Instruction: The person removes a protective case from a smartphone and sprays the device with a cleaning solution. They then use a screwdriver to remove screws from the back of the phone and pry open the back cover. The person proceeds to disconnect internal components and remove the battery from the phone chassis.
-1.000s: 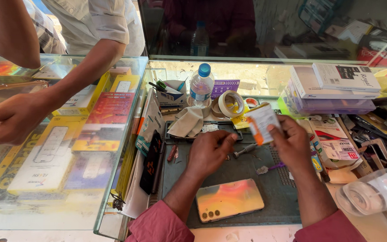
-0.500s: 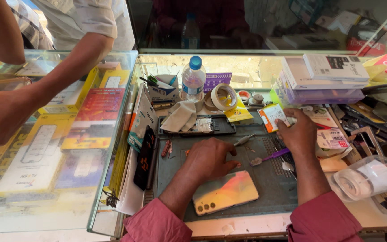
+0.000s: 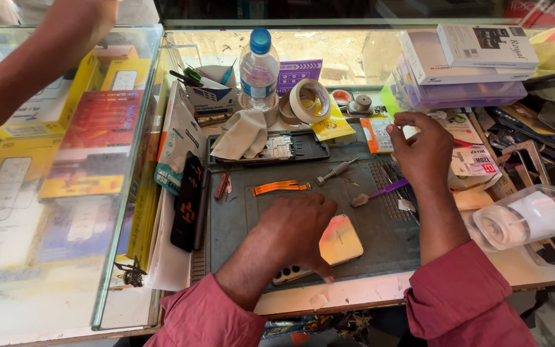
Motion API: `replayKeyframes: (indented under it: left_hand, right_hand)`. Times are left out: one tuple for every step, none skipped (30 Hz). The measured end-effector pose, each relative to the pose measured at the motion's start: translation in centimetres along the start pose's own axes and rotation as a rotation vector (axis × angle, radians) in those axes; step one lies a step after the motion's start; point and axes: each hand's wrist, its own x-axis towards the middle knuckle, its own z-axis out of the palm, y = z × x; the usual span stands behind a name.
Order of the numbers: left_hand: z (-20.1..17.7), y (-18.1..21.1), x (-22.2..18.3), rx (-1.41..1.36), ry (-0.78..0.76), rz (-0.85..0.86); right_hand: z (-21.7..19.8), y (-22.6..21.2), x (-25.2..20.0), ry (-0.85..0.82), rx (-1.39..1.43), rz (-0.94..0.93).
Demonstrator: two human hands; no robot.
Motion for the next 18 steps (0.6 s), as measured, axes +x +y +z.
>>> replayKeyframes:
  left_hand:
    - [0.3, -0.1, 0.1, 0.009, 0.015, 0.017]
    - [0.5, -0.3, 0.2, 0.019, 0.036, 0.033]
    - [0.8, -0.4, 0.1, 0.029, 0.057, 0.05]
    - [0.9, -0.6, 0.1, 0.042, 0.081, 0.063]
    - [0.8, -0.8, 0.1, 0.034, 0.069, 0.053]
    - [0.7, -1.2, 0.3, 0.025, 0.056, 0.043]
    - [0.5, -1.5, 0.4, 0.016, 0.043, 0.034]
    - [0.2, -1.8, 0.6, -0.021, 0.0, 0.014]
    - [0.0, -2.1, 0.6, -0.059, -0.044, -0.006]
    - [-0.2, -2.4, 0.7, -0.094, -0.089, -0.023]
    - [-0.4, -2.7, 0.9, -0.144, -0.12, -0.025]
    - [-0.5, -3.0, 1.1, -0.195, -0.15, -0.025]
    - [-0.5, -3.3, 1.3, -0.246, -0.18, -0.025]
    - [-0.5, -3.5, 1.4, -0.28, -0.128, -0.001]
    - [-0.3, -3.7, 1.5, -0.314, -0.077, 0.025]
    - [-0.2, -3.8, 1.6, -0.35, -0.026, 0.052]
    - [0.0, -3.9, 1.6, -0.391, 0.0, 0.059]
    - [0.1, -4.0, 1.6, -0.432, 0.024, 0.071]
  right_hand:
    - [0.0, -0.4, -0.1, 0.005, 0.015, -0.043]
    - [0.1, -1.0, -0.2, -0.009, 0.061, -0.061]
    - [0.1, -1.5, -0.5, -0.022, 0.108, -0.08]
    - [0.2, -2.2, -0.6, -0.037, 0.158, -0.101]
    - [0.3, -2.8, -0.8, -0.074, 0.14, -0.083]
    - [0.1, -3.4, -1.1, -0.111, 0.122, -0.065]
    - [-0.1, -4.0, -1.5, -0.149, 0.104, -0.046]
    - [-0.6, -4.5, -1.9, -0.25, 0.111, -0.033]
    - [-1.3, -4.9, -2.4, -0.351, 0.118, -0.019]
    - [-1.8, -5.3, -3.1, -0.449, 0.125, -0.005]
    - [-2.2, -5.7, -4.1, -0.492, 0.141, 0.071]
    - [-2.8, -6.0, -5.5, -0.537, 0.155, 0.148]
    - [-3.3, -6.3, -6.9, -0.581, 0.17, 0.225]
    - [-3.8, -6.5, -8.1, -0.575, 0.243, 0.228]
    - [-4.3, -6.6, -9.4, -0.569, 0.315, 0.23]
    - [-4.6, -6.6, -10.3, -0.562, 0.385, 0.234]
    - [-4.7, -6.5, -10.9, -0.578, 0.506, 0.284]
    - [-4.5, -6.4, -11.7, -0.587, 0.625, 0.335]
